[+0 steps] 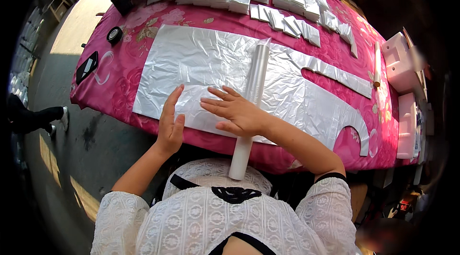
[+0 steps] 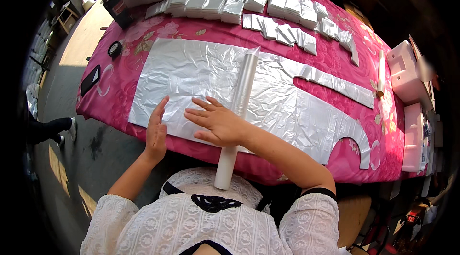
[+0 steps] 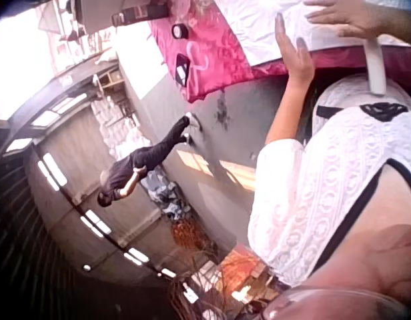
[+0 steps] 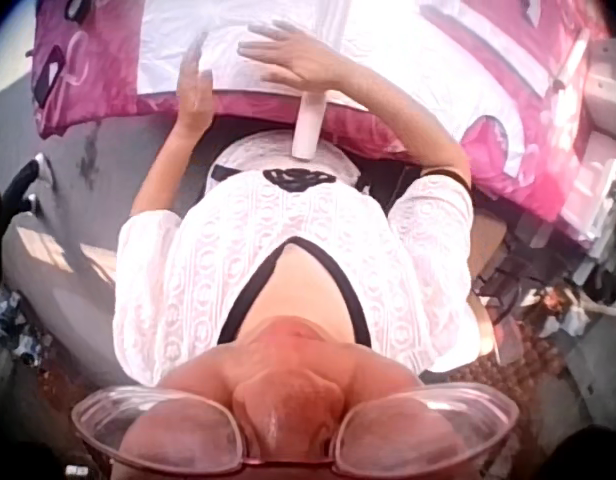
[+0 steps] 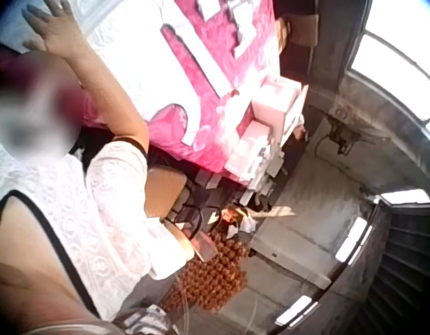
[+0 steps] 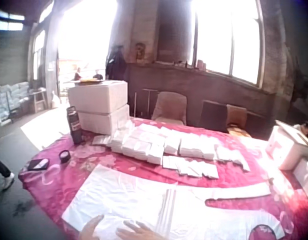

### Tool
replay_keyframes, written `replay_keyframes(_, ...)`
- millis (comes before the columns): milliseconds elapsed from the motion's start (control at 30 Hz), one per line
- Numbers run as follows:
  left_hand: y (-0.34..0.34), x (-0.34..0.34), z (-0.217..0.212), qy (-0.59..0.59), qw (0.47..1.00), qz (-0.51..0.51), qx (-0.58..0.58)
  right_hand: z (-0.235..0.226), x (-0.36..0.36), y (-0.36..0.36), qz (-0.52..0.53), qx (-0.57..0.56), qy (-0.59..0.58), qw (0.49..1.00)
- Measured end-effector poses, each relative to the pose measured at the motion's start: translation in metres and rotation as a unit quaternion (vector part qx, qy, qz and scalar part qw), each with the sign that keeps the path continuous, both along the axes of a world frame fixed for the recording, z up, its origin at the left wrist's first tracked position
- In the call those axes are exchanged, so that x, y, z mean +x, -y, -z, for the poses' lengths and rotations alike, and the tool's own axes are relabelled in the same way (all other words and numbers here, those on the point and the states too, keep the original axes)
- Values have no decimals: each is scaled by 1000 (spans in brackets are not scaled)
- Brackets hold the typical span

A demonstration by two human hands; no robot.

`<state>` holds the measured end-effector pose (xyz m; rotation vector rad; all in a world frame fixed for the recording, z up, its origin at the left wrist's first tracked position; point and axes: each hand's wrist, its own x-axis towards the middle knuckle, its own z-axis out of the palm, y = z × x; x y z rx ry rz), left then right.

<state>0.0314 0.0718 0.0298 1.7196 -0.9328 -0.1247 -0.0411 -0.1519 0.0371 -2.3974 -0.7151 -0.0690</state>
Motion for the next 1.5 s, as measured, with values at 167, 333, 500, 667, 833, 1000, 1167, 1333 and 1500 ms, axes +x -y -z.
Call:
replay_keyframes(167,-91,8,3,-124,979,-151,-59,-73,40,-83,-204,271,-11,941)
replay_keyframes(333,-131,-9,15,-169,971,-168,-21,-31,59,-22,3,62,85,994)
replay_keyframes(500,-115,-22,4,-80,984,-140,83,17,90,-29,-1,-136,96,986)
replay_keyframes(667,-107,-22,-4,-9,951,-185,249,22,158,-104,-11,-150,68,986)
replay_keyframes(833,-108,-6,10,-10,904,-262,338,36,190,-178,228,-48,105,967)
replay_keyframes(1000,-111,-2,11,-384,903,-152,115,42,180,-178,395,311,79,861)
replay_keyframes(1167,-86,-16,-3,-615,741,147,-227,-29,135,-118,100,753,-295,579)
replay_keyframes(1333,-27,-13,-36,-548,831,86,-47,-59,103,-67,205,696,-208,656)
replay_keyframes(1500,7,-25,-45,-514,850,111,17,-61,73,-40,205,735,-180,621)
